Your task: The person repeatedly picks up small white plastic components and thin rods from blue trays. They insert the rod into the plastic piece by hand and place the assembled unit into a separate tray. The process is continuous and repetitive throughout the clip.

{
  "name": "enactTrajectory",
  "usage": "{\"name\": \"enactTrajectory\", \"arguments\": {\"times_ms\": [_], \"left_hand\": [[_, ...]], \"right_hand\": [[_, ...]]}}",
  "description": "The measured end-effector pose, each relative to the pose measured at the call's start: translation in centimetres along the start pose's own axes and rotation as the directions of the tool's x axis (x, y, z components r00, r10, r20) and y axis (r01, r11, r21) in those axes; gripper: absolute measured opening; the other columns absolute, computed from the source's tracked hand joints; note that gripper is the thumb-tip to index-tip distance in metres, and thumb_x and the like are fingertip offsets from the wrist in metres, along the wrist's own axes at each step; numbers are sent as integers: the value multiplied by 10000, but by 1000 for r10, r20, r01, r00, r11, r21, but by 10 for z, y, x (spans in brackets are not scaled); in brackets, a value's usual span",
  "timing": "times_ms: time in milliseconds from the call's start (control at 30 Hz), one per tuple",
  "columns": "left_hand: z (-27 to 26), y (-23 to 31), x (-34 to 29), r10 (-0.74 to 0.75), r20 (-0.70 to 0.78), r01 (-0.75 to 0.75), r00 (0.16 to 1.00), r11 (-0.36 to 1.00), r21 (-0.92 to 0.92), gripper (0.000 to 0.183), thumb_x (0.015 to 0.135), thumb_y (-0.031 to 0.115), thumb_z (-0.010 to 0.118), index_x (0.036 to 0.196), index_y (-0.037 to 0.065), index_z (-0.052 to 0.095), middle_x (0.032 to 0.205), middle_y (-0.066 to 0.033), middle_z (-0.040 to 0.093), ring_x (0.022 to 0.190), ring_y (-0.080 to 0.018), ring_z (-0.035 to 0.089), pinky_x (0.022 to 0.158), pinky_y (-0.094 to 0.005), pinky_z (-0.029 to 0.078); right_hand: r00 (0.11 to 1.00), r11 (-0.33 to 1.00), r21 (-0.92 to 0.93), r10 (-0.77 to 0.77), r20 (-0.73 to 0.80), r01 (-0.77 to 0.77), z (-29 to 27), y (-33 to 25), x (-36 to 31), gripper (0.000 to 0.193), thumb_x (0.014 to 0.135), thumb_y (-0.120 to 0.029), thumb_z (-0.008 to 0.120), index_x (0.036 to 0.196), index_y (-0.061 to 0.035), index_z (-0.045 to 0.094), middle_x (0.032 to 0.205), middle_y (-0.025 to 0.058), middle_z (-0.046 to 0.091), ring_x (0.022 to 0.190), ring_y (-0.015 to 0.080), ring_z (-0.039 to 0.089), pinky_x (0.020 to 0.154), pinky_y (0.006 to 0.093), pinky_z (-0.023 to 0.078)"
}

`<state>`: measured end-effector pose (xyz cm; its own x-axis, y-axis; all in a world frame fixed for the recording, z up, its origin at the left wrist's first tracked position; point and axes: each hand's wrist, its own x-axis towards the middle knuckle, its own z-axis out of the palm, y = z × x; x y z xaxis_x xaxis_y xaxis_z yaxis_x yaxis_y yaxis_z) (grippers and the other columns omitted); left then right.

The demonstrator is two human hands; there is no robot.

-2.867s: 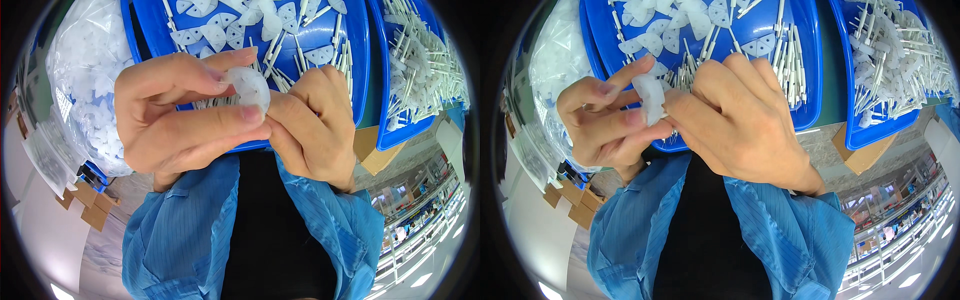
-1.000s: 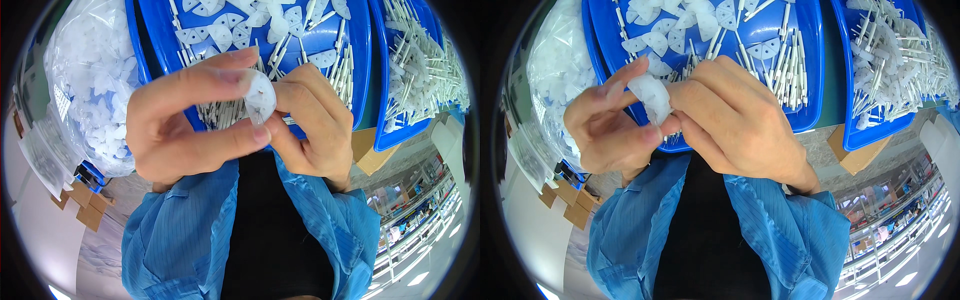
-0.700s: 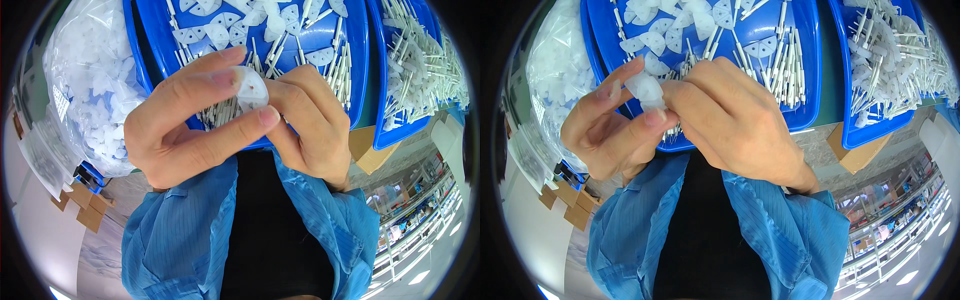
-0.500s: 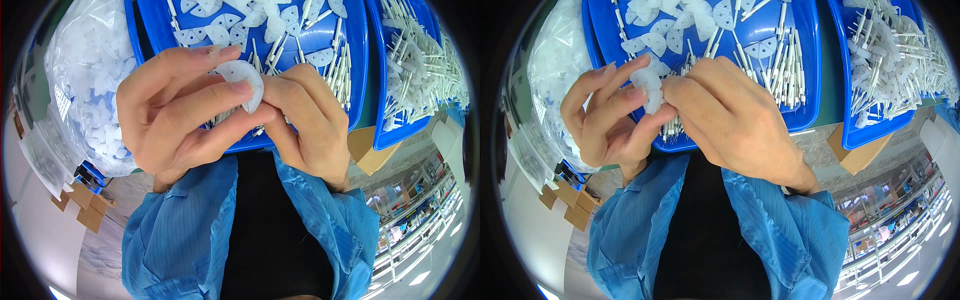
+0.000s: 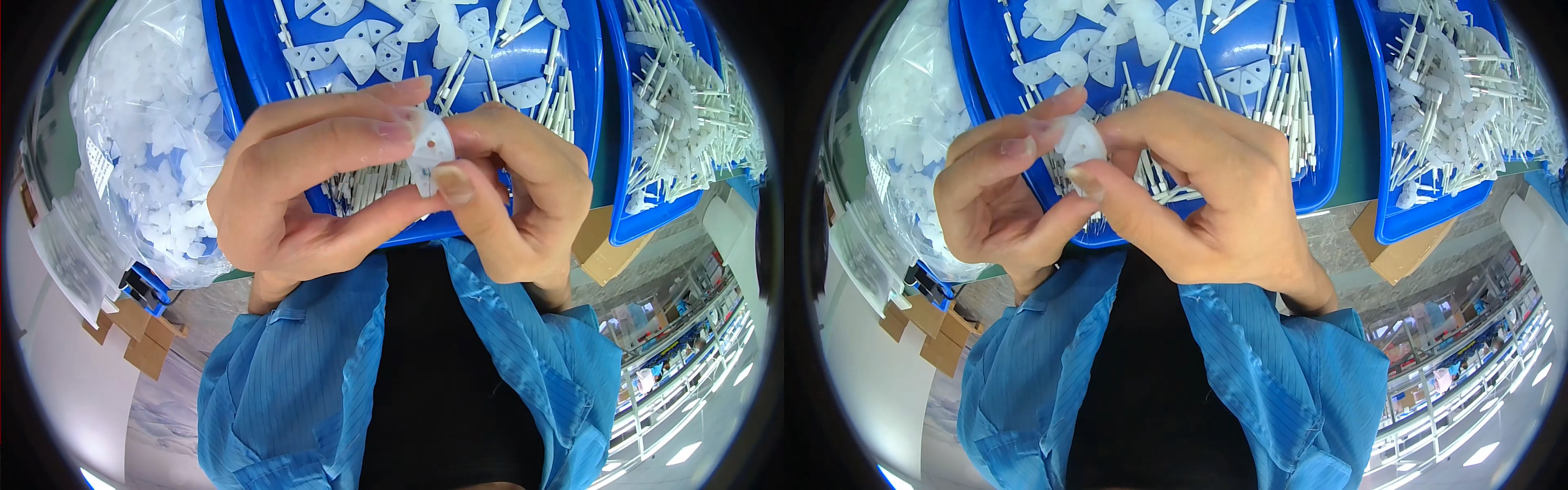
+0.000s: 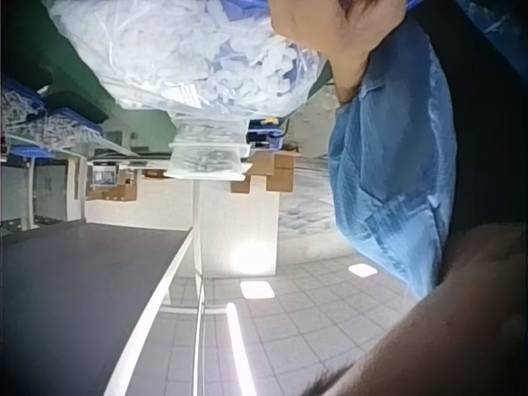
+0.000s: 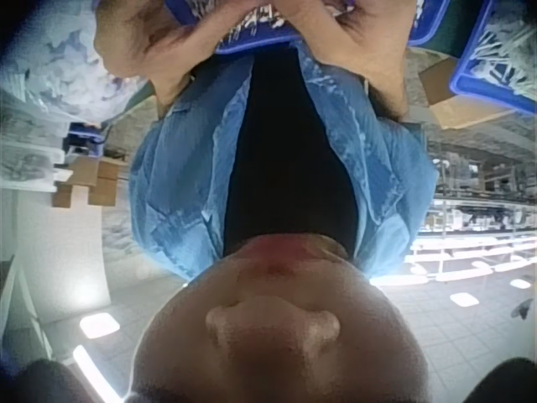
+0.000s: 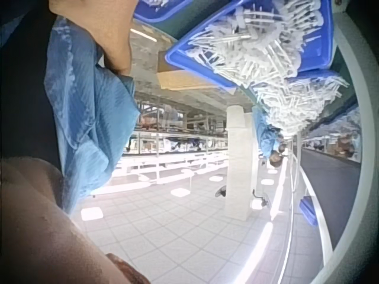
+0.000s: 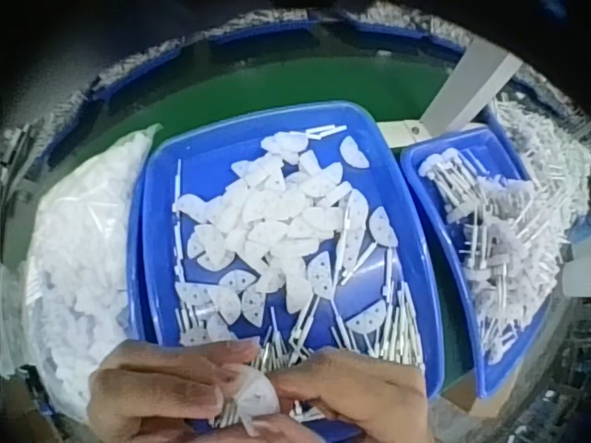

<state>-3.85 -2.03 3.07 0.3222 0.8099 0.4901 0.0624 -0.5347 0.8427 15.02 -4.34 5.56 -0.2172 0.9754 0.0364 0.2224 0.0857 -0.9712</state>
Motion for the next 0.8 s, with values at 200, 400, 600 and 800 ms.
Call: {"name": "enactTrajectory", "arguments": {"times_ms": [200, 400, 600, 800], "left_hand": [[-3, -5, 1, 96, 16, -96, 995, 995, -7, 588, 655, 29, 862, 1128, -22, 516, 1009, -197, 613, 966, -334, 664, 841, -519, 580], [-3, -2, 0, 76, 64, -79, 995, 996, 52, 604, 650, 18, 862, 1144, -24, 519, 967, -176, 632, 937, -336, 673, 826, -502, 587], [-11, -2, -2, -44, 35, 45, 998, 999, -19, 498, 665, 68, 860, 1063, -4, 571, 997, -178, 605, 861, -329, 688, 770, -465, 610], [-5, 11, -3, -291, -93, 278, 952, 951, -134, 406, 713, 137, 837, 1002, -13, 596, 1042, -189, 594, 934, -281, 662, 798, -327, 552]], "right_hand": [[986, 992, 63, 103, 129, -112, -9, -10, 4, 183, 823, -80, 699, 951, 39, 645, 769, 41, 626, 557, 56, 444, 504, 195, 332], [930, 912, 184, 352, 102, -365, -7, -14, 0, 141, 859, -72, 655, 935, 47, 646, 782, 66, 627, 568, 75, 461, 516, 204, 335], [985, 987, 145, -92, 146, 71, -10, 4, 4, 201, 892, -42, 551, 1062, 54, 601, 883, 108, 628, 698, 137, 534, 600, 271, 398], [962, 965, 155, 175, 212, -209, -3, -15, -2, 234, 895, 10, 588, 1125, 50, 573, 952, 99, 643, 674, 102, 573, 596, 214, 438]]}}
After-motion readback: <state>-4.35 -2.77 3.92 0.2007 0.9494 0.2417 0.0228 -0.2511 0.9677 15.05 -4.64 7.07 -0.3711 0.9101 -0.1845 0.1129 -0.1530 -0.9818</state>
